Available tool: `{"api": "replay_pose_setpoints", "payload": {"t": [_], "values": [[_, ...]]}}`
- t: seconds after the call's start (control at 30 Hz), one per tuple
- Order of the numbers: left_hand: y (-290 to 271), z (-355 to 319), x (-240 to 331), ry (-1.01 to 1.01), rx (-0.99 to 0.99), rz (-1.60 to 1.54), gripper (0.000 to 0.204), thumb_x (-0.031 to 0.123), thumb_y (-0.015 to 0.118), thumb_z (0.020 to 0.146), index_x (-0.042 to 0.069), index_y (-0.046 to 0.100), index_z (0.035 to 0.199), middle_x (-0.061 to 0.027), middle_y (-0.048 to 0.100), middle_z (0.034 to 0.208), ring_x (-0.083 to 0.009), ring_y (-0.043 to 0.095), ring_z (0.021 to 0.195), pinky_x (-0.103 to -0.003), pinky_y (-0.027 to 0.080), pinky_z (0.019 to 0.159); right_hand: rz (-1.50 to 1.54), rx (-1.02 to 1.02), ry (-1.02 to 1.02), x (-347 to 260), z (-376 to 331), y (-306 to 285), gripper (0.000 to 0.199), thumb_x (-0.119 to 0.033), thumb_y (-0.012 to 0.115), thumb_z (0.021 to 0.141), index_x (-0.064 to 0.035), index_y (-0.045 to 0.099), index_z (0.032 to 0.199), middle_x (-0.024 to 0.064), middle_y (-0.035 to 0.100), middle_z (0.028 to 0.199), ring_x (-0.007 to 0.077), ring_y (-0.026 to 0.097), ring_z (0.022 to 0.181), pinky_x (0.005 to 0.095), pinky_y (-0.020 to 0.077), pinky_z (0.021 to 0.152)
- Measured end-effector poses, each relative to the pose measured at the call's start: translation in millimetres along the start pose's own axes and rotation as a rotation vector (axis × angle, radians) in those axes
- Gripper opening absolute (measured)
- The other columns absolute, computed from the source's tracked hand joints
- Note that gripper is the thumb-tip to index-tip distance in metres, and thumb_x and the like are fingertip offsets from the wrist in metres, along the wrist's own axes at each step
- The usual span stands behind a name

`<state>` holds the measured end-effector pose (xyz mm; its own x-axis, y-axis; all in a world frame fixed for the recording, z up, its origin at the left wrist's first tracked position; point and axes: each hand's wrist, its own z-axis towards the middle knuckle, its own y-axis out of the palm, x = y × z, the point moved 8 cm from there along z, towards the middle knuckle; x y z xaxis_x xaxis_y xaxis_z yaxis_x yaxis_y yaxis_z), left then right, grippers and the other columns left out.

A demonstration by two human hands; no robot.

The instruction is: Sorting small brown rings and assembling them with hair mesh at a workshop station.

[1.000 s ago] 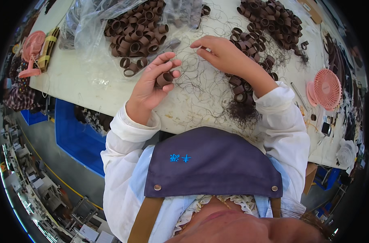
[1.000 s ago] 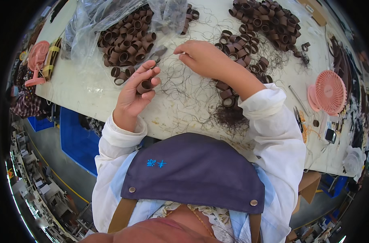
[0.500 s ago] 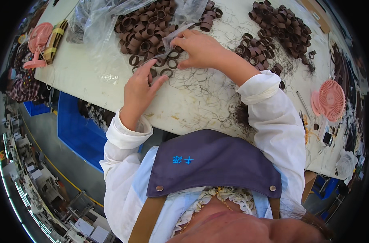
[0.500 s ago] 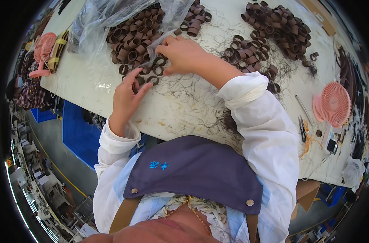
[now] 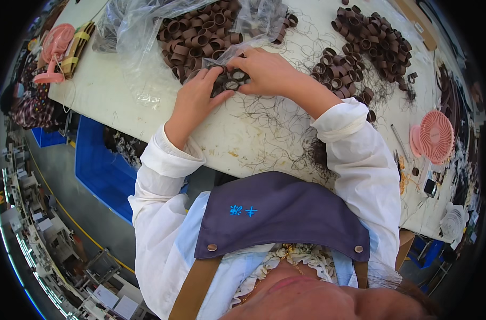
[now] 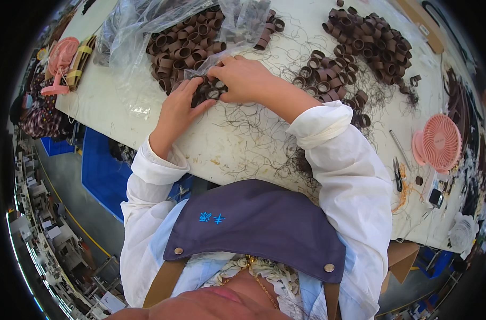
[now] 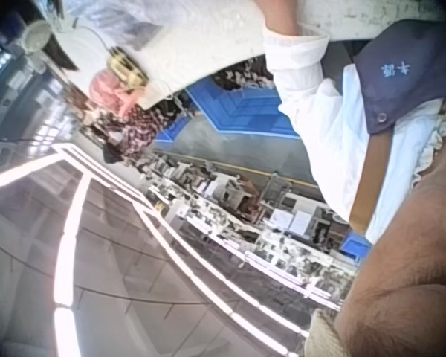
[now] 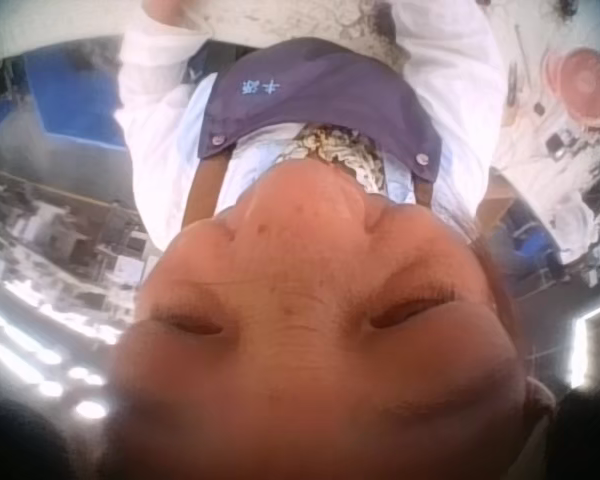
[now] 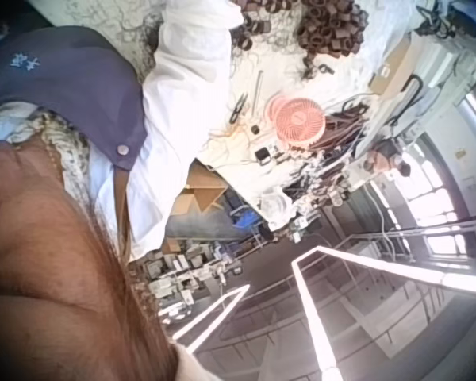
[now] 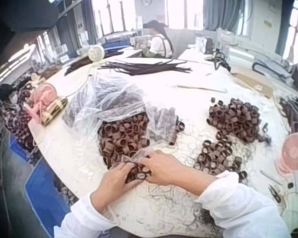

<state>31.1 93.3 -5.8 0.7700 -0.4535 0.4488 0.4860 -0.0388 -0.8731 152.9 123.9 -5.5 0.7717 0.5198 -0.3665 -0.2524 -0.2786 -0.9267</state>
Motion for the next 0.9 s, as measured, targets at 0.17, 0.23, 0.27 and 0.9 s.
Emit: {"api": "replay_pose_setpoints", "payload": {"t": [0.17,0.23,0.27,0.9], "values": [[1.4,7.5,3.1,0.026,0.018,-0.117,0.047,0.021,0.078,0.075,0.003,0.059,0.113,-0.0154,0.064,0.1,-0.0305,0.064,0.085,-0.035,0.051,0.073,0.187,-0.001,-0.033,14.6,-5.0,4.4,0.038,-0.014,0.072,0.073,-0.0149,0.06,0.11,0.0102,0.054,0.114,0.0291,0.06,0.098,0.0374,0.0496,0.081],[2.2,10.3,3.7,0.02,0.012,-0.159,0.046,0.019,0.078,0.074,0.002,0.06,0.113,-0.0157,0.065,0.099,-0.0288,0.065,0.084,-0.034,0.051,0.073,0.218,0.021,-0.046,20.8,-7.6,3.9,0.038,-0.011,0.071,0.073,-0.0138,0.061,0.109,0.0095,0.054,0.112,0.0271,0.06,0.094,0.0362,0.0498,0.079],[4.4,11.5,2.3,-0.01,-0.016,-0.203,0.046,0.019,0.078,0.075,0.0,0.06,0.114,-0.0157,0.065,0.098,-0.0251,0.065,0.083,-0.033,0.051,0.073,0.251,0.043,-0.064,22.0,-9.4,1.3,0.037,-0.008,0.071,0.073,-0.0128,0.061,0.108,0.0089,0.053,0.11,0.0251,0.06,0.09,0.0349,0.05,0.077],[66.5,1.9,81.6,-0.591,-0.553,-2.212,0.035,0.031,0.049,0.096,0.005,0.053,0.119,-0.0078,0.053,0.096,-0.0131,0.045,0.074,-0.019,0.033,0.041,1.432,0.236,0.163,58.4,-95.3,-38.3,0.035,-0.021,0.071,0.086,-0.0061,0.057,0.114,-0.0009,0.061,0.085,0.0069,0.058,0.078,0.0211,0.0479,0.064]]}}
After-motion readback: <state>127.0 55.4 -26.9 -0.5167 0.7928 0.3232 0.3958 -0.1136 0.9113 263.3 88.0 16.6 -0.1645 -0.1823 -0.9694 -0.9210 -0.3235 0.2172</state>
